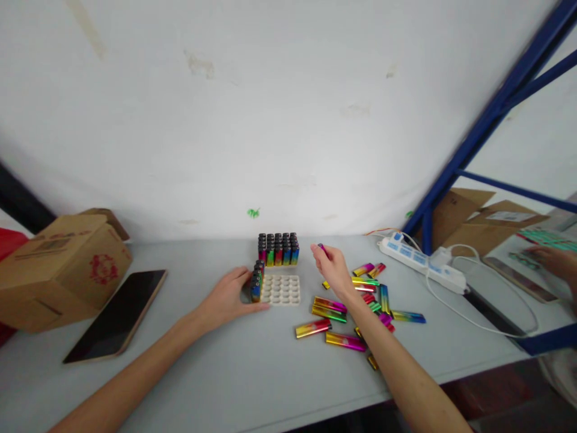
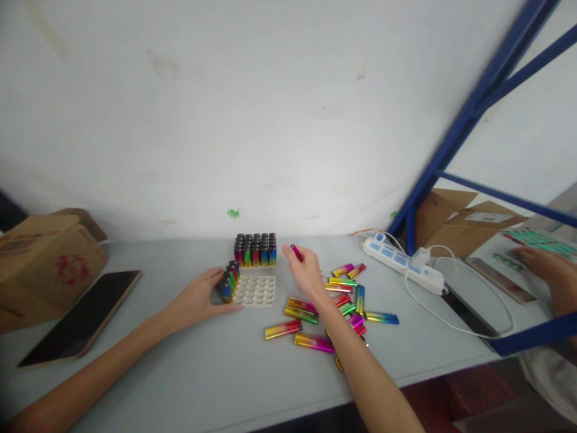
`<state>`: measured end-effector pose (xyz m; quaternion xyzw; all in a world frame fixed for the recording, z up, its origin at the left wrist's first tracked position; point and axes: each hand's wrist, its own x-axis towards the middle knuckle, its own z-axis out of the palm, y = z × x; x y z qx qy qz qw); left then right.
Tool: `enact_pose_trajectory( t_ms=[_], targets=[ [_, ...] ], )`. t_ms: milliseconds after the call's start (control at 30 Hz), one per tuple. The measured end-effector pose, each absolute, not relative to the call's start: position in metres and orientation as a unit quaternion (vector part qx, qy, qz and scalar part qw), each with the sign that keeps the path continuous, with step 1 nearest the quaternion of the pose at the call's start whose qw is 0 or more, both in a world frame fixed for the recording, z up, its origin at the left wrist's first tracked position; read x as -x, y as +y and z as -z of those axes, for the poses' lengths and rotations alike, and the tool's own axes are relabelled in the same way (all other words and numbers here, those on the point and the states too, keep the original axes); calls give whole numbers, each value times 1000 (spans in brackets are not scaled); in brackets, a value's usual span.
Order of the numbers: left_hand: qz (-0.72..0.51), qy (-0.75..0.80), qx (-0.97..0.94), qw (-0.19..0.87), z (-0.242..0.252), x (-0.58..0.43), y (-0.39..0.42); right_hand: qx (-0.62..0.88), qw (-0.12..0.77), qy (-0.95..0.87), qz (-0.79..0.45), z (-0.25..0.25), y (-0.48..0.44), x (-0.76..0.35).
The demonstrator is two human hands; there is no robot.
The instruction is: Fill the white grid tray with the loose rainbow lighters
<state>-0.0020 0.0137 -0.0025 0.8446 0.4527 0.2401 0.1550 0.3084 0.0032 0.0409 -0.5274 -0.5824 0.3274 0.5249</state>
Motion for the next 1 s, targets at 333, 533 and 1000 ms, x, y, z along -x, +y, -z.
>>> enact_pose_trajectory(
  t_ms=[333, 533, 1000],
  targets=[
    [-254, 438, -846, 166, 6, 7, 13, 567, 514, -594, -248, -38, 17, -315],
    [-241, 435, -850, 174, 2, 9, 15, 573, 501, -615, -207, -41, 12, -312],
    [-232, 425, -859, 167, -1, 4, 10, 447, 433, -741, -254, -55, -14, -293]
  ],
)
